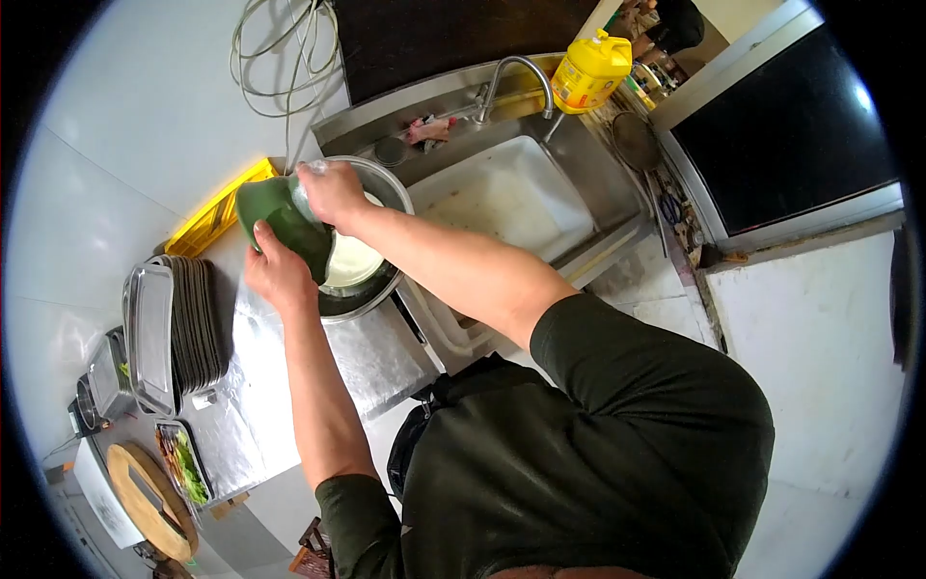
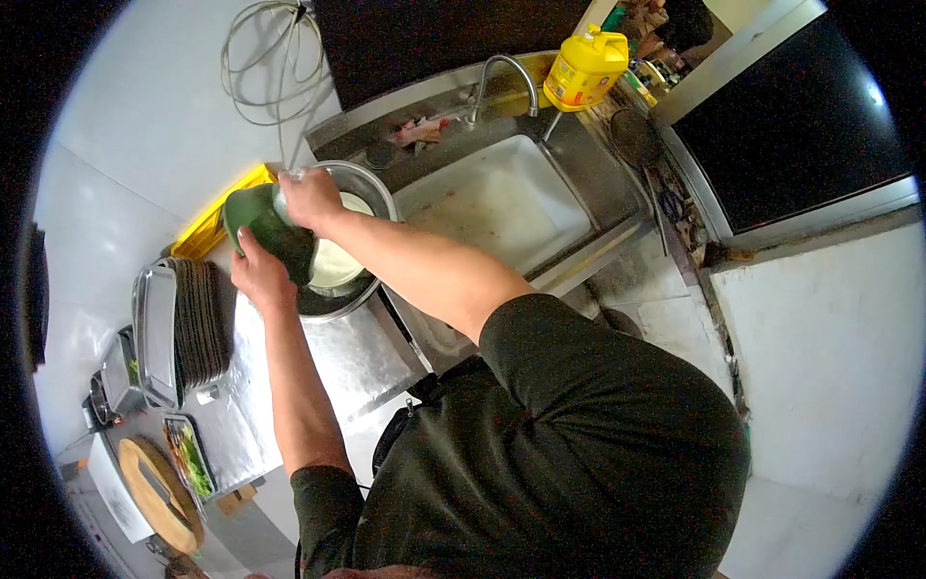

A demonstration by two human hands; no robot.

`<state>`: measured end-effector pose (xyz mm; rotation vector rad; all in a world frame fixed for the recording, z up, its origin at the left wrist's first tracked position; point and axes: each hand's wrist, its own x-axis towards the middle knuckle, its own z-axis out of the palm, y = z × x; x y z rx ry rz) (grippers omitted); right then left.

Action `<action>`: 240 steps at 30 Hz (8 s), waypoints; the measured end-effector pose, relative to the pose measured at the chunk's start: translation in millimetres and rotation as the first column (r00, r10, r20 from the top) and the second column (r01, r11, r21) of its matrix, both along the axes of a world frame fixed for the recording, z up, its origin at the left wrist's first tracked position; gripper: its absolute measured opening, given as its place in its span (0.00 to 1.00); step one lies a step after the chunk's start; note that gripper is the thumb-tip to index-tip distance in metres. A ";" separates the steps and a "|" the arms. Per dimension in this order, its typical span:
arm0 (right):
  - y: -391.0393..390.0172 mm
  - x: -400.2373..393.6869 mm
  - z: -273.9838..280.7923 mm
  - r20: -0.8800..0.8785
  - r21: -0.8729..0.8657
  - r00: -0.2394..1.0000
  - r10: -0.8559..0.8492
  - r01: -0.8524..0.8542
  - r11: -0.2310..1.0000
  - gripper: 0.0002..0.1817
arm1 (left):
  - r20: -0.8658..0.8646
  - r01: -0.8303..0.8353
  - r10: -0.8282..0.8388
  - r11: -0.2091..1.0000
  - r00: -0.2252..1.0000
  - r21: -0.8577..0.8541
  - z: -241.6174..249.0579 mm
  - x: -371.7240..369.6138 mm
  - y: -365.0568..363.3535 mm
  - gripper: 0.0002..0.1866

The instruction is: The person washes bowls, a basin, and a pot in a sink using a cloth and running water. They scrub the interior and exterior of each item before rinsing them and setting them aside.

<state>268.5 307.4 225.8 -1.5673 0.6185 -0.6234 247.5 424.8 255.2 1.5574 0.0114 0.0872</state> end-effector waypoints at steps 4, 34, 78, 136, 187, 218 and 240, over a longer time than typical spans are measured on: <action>-2.1 3.3 -3.8 -0.039 0.040 0.999 -0.015 0.017 0.999 0.20 | 0.021 0.013 -0.012 0.999 1.000 -0.040 -2.0 -0.1 0.5 0.21; -38.5 -40.5 -46.2 -0.284 0.144 0.955 -0.080 0.125 0.982 0.19 | -0.219 -0.072 0.010 0.957 0.976 -0.279 -0.2 15.0 27.8 0.27; -46.0 -98.7 -50.5 -0.078 0.396 0.980 -0.182 0.198 0.896 0.13 | -0.169 0.162 -0.290 0.833 0.942 -0.529 -21.4 9.2 33.4 0.26; -511.6 -77.0 -132.5 -0.715 -0.473 0.699 0.031 -0.515 0.715 0.27 | -0.277 0.693 -0.636 0.671 0.721 0.264 -82.2 -146.6 -277.3 0.14; -478.7 -200.9 -122.3 -0.525 0.197 0.661 0.536 -0.518 0.833 0.22 | -0.133 0.473 -0.520 0.603 0.844 0.643 -187.5 -80.6 -458.7 0.21; -485.3 -172.7 -151.2 -0.350 -0.117 0.928 0.130 -0.181 0.977 0.28 | -0.634 0.121 -0.316 0.936 0.706 -0.332 -199.1 -97.0 -383.0 0.35; -432.3 -220.6 -170.4 -0.252 0.241 0.965 0.077 -0.014 0.970 0.25 | 0.008 0.201 -0.797 0.162 0.605 0.966 -164.2 -145.3 -447.8 0.31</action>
